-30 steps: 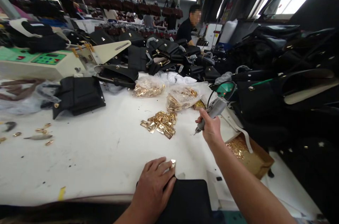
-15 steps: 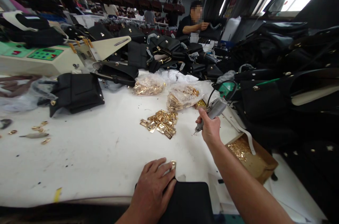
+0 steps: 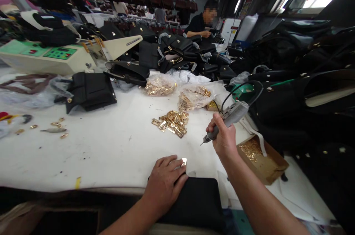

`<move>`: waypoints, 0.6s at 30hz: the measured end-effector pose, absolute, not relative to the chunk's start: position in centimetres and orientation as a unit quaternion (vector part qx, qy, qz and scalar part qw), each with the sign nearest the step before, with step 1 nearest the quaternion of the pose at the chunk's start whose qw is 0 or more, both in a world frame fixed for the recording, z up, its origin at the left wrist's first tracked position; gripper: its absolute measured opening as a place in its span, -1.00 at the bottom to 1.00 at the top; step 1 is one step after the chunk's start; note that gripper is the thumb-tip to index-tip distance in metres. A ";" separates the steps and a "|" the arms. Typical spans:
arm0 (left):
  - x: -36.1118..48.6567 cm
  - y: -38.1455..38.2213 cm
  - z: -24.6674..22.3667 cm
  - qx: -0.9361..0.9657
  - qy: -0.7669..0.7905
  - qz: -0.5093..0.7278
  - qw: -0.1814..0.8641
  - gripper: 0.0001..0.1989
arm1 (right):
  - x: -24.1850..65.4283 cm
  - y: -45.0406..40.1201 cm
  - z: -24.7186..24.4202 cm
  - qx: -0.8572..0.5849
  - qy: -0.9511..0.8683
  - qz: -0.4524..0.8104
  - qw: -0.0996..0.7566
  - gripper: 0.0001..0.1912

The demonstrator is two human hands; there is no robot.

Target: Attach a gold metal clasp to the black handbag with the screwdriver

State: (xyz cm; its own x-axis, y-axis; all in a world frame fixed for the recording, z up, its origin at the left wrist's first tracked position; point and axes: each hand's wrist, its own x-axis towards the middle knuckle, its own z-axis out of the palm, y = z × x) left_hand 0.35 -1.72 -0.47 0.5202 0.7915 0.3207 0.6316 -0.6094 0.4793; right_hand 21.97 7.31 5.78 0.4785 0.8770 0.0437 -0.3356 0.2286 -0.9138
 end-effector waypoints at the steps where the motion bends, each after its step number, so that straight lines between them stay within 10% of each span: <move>1: 0.4 -1.8 -0.4 0.857 0.417 0.257 0.161 -0.79 | 21.3 6.4 6.0 -0.449 -0.289 0.436 0.724 -0.57; 18: 0.2 -2.5 -0.3 0.857 0.421 0.230 0.187 -0.81 | 15.2 0.5 5.3 -0.441 -0.252 0.509 0.695 -0.58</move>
State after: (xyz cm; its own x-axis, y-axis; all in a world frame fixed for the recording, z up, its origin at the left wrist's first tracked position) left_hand 0.19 -2.49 -0.28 0.5395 0.8078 0.2374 0.6358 -0.5757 0.5142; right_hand 15.19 0.45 5.29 0.3555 0.9295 -0.0980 -0.4854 0.0941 -0.8692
